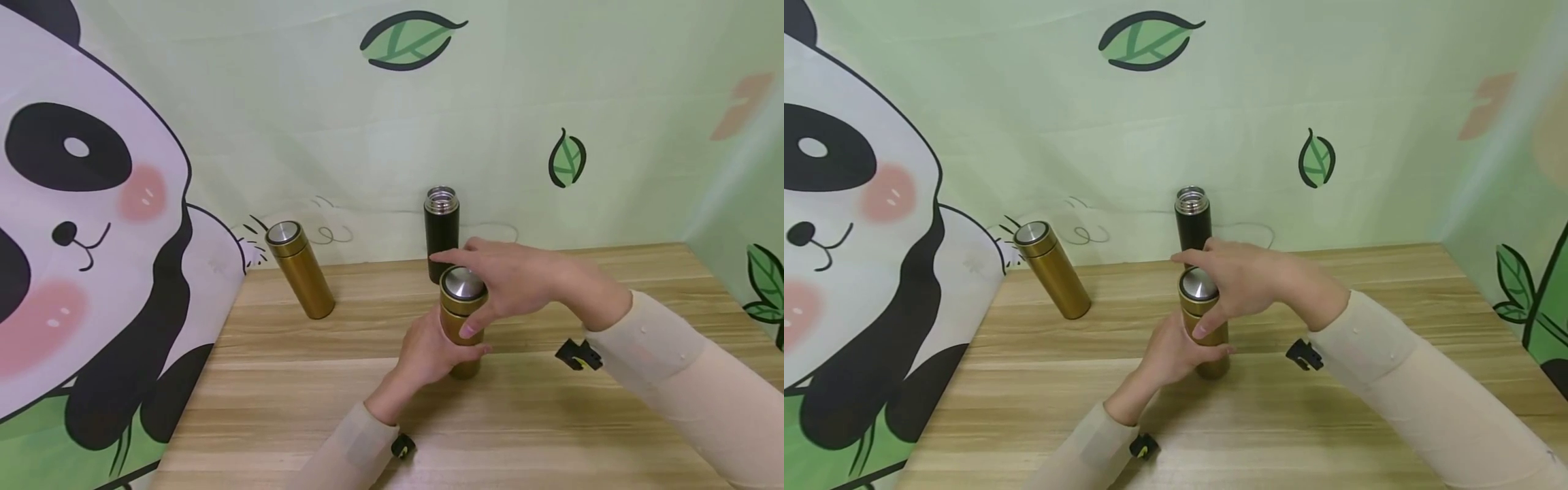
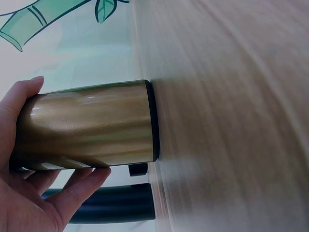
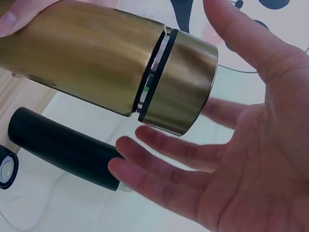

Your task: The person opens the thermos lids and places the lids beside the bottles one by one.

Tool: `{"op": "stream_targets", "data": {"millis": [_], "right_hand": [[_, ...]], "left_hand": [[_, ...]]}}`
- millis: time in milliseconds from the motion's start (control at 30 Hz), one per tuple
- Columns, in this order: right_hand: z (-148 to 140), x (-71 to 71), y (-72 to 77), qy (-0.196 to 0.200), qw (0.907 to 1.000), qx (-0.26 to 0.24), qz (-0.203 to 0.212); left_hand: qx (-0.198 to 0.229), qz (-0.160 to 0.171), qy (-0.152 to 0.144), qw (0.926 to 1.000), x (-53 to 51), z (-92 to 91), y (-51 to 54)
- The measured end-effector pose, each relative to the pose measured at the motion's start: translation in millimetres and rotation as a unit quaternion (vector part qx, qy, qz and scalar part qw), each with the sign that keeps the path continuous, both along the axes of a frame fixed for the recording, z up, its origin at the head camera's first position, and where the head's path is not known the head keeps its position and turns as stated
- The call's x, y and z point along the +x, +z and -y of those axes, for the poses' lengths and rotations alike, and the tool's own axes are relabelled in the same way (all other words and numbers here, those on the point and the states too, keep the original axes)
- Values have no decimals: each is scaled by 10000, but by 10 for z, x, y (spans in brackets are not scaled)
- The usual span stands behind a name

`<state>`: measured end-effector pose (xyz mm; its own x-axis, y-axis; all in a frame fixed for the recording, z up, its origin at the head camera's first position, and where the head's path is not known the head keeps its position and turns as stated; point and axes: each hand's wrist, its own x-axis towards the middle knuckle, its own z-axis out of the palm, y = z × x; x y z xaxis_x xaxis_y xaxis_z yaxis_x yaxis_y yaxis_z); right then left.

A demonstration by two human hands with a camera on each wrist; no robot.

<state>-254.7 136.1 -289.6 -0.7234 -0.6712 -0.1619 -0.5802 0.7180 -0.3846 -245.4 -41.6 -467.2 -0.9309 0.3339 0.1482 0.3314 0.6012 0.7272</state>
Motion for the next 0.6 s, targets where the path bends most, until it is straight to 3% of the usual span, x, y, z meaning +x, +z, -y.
{"op": "stream_targets", "data": {"millis": [300, 600], "right_hand": [[73, 74, 22, -542, 9965, 434, -460], [145, 128, -4, -892, 9889, 739, -927]], "left_hand": [[-66, -49, 56, 10000, -1, -20, 15], [25, 235, 239, 9994, 28, -25, 17]]}}
